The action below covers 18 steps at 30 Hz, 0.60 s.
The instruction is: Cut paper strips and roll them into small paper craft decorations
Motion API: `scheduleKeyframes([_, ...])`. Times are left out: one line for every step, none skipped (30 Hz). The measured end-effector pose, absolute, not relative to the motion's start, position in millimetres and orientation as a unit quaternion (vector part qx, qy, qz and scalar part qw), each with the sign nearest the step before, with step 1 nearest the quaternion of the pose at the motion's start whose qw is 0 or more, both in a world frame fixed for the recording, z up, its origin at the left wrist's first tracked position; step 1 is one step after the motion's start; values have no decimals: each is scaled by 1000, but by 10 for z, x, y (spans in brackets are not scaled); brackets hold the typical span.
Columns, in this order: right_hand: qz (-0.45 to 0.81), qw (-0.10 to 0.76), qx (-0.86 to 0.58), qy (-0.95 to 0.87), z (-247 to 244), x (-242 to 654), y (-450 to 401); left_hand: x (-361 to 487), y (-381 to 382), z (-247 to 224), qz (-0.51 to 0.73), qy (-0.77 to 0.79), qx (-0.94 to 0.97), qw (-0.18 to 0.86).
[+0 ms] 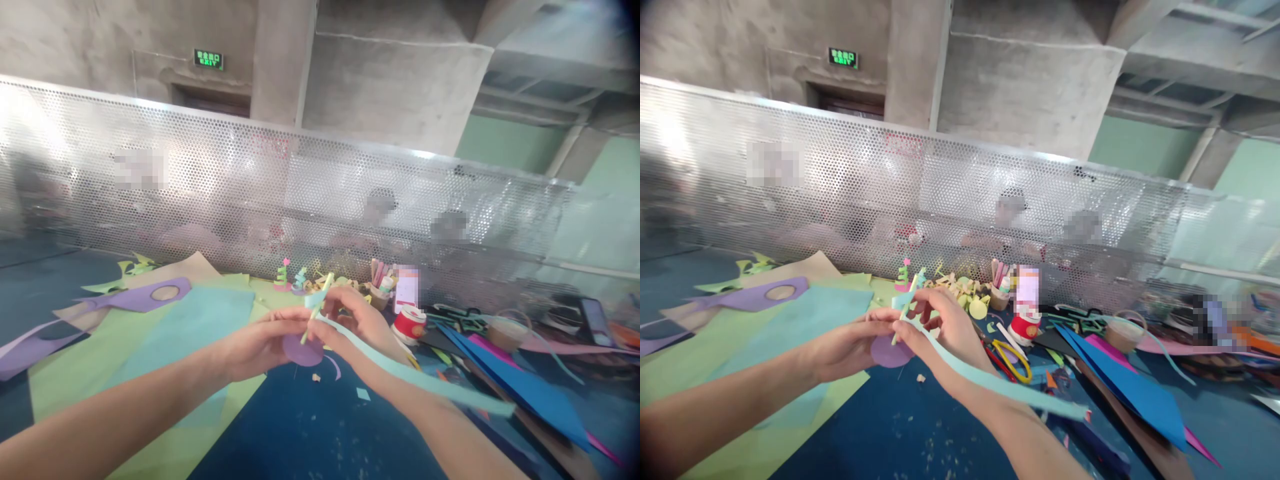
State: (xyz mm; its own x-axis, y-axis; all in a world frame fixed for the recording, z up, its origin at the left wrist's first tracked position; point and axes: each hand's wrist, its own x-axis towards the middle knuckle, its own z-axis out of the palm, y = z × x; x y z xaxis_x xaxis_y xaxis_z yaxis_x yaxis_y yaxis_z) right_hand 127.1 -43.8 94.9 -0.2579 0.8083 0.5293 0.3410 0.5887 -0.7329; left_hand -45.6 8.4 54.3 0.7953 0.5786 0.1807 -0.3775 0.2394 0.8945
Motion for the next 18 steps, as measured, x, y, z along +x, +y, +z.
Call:
scheduleKeyframes([245,477,-384,-752,944,1267,-440,-458,85,542,307,102,535,781])
scheduleKeyframes([243,480,-388,-748,938,1263,-440,-460,85,540,309,110,534,779])
scheduleKeyframes([242,485,-391,-744,929,1259,-436,-461,85,538,311,116,533,778])
scheduleKeyframes([240,492,-392,-739,918,1254,-427,-462,84,535,313,120,531,778])
scheduleKeyframes([239,500,-390,-736,905,1250,-413,-462,83,531,315,123,529,779])
scheduleKeyframes([239,506,-386,-733,891,1246,-397,-460,81,526,316,124,528,779])
scheduleKeyframes([238,510,-383,-732,880,1242,-381,-456,79,521,319,125,529,776])
scheduleKeyframes([238,511,-380,-733,870,1239,-366,-452,77,516,322,125,533,773])
scheduleKeyframes([237,511,-378,-735,865,1236,-356,-447,76,512,326,125,537,767])
scheduleKeyframes([234,512,-378,-735,864,1233,-352,-441,76,507,332,125,542,762])
scheduleKeyframes([233,515,-381,-732,868,1229,-354,-437,78,504,338,123,544,758])
scheduleKeyframes([235,519,-388,-724,876,1225,-362,-432,82,501,344,118,545,756])
scheduleKeyframes([241,522,-399,-714,888,1221,-374,-429,87,499,350,114,543,755])
scheduleKeyframes([252,523,-412,-702,902,1217,-389,-427,94,497,355,109,542,754])
scheduleKeyframes([264,522,-425,-691,917,1215,-403,-426,102,496,360,105,540,754])
scheduleKeyframes([270,522,-432,-684,932,1214,-416,-425,111,495,363,104,539,753])
scheduleKeyframes([276,521,-438,-679,946,1216,-427,-424,121,495,365,103,538,753])
scheduleKeyframes([280,520,-442,-675,960,1219,-434,-423,131,495,366,104,538,752])
